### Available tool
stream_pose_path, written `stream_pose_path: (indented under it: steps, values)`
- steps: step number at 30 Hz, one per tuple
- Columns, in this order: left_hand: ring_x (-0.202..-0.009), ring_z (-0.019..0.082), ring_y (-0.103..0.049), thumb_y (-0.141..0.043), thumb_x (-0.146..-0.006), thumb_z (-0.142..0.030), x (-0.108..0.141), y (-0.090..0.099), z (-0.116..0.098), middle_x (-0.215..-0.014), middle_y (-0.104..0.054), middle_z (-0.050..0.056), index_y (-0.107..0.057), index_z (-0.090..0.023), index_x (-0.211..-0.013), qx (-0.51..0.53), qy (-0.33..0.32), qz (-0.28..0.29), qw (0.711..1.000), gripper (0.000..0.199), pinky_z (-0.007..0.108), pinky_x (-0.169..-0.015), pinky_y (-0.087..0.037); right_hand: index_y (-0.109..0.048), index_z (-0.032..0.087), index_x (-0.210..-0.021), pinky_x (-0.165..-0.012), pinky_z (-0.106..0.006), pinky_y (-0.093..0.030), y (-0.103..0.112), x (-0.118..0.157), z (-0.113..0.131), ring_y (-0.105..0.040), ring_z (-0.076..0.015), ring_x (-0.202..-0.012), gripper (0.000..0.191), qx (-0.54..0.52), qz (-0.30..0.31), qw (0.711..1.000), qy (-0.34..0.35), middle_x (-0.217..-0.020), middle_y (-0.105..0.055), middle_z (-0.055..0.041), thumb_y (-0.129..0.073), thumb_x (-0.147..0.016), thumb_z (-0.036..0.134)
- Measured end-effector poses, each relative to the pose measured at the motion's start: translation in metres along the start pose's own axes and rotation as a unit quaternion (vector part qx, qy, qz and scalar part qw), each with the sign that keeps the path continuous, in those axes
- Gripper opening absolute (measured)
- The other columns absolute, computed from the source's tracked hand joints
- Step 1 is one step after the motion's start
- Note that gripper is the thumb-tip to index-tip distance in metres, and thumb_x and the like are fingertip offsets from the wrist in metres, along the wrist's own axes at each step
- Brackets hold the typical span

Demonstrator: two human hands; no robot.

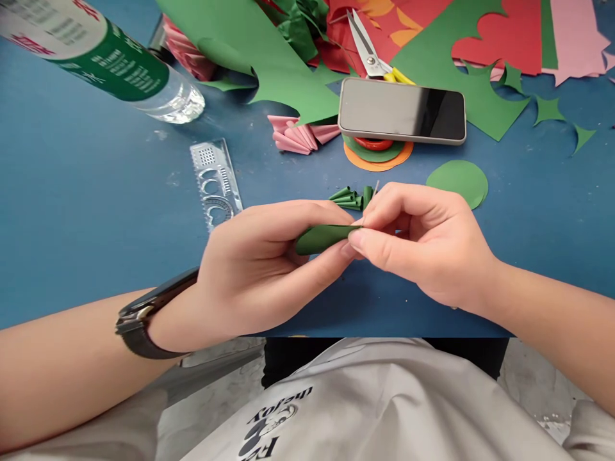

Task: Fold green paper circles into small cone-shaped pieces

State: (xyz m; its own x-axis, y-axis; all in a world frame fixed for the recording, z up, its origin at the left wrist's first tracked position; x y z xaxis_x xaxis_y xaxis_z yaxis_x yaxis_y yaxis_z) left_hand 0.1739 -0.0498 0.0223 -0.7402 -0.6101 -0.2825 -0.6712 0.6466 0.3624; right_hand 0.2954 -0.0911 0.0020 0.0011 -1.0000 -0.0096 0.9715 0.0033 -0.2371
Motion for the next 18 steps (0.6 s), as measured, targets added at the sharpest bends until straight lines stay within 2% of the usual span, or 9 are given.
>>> stream_pose_path:
  steps: [3, 5, 9, 13, 16, 18]
  values:
    - [-0.062, 0.017, -0.057, -0.075, -0.097, -0.035, 0.001, -0.006, 0.007, -0.073, -0.070, 0.003, -0.069, -0.026, -0.084, 0.054, 0.057, 0.031, 0.996, 0.016, 0.035, -0.057, -0.046, -0.070, 0.025, -0.070, -0.058, -0.030, -0.058, -0.001, -0.001, 0.001, -0.061, -0.0118, -0.061, 0.024, -0.005, 0.010, 1.000, -0.009, -0.075, -0.067, 0.0022, -0.090, -0.083, 0.023]
    - [-0.064, 0.018, -0.061, -0.074, -0.097, -0.034, 0.001, -0.008, 0.007, -0.074, -0.072, 0.003, -0.071, -0.025, -0.086, 0.070, 0.065, 0.052, 0.994, 0.014, 0.034, -0.058, -0.049, -0.070, 0.024, -0.068, -0.058, -0.029, -0.057, -0.001, -0.002, 0.002, -0.062, -0.0114, -0.064, 0.026, 0.001, 0.025, 1.000, -0.011, -0.074, -0.066, 0.0023, -0.094, -0.078, 0.022]
    - [-0.067, 0.019, -0.063, -0.070, -0.098, -0.027, -0.002, -0.006, -0.003, -0.078, -0.075, 0.004, -0.072, -0.027, -0.093, 0.035, 0.000, 0.062, 0.997, 0.005, 0.034, -0.062, -0.053, -0.069, 0.022, -0.065, -0.056, -0.025, -0.053, 0.000, -0.003, 0.006, -0.061, -0.0101, -0.066, 0.030, 0.013, 0.031, 0.999, 0.008, -0.072, -0.065, 0.0025, -0.098, -0.072, 0.023]
    - [-0.064, 0.019, -0.060, -0.068, -0.095, -0.020, -0.001, -0.005, -0.014, -0.077, -0.073, 0.004, -0.069, -0.027, -0.096, 0.002, -0.084, 0.068, 0.994, 0.007, 0.034, -0.061, -0.051, -0.068, 0.022, -0.065, -0.051, -0.023, -0.050, 0.000, -0.003, 0.005, -0.059, -0.0096, -0.064, 0.033, -0.005, 0.024, 1.000, 0.000, -0.071, -0.065, 0.0029, -0.100, -0.071, 0.027]
    - [-0.063, 0.018, -0.057, -0.074, -0.091, -0.020, 0.000, -0.005, -0.012, -0.074, -0.069, 0.002, -0.068, -0.027, -0.093, -0.006, -0.079, 0.061, 0.995, 0.010, 0.033, -0.059, -0.048, -0.069, 0.022, -0.065, -0.044, -0.022, -0.044, -0.001, -0.003, 0.002, -0.055, -0.0068, -0.056, 0.032, -0.020, 0.026, 0.999, -0.023, -0.071, -0.064, 0.0041, -0.100, -0.070, 0.025]
    - [-0.062, 0.017, -0.057, -0.078, -0.090, -0.022, 0.000, -0.004, -0.006, -0.074, -0.069, 0.002, -0.069, -0.025, -0.090, 0.006, -0.047, 0.052, 0.998, 0.010, 0.033, -0.058, -0.047, -0.069, 0.022, -0.068, -0.040, -0.022, -0.042, 0.001, -0.003, -0.004, -0.053, -0.0056, -0.051, 0.030, -0.028, 0.028, 0.998, -0.051, -0.071, -0.065, 0.0049, -0.099, -0.072, 0.024]
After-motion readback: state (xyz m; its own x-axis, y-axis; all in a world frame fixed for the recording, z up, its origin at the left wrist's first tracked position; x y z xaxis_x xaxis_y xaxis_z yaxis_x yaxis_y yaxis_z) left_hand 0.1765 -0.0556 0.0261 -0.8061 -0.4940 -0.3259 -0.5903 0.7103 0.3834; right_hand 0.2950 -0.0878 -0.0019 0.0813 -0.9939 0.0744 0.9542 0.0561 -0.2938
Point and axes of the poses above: each hand's wrist, its own x-axis away from the middle knuckle, its own y-axis out of the back of the hand, z = x × y, the point moved 9 cm from there along -x, towards the middle knuckle
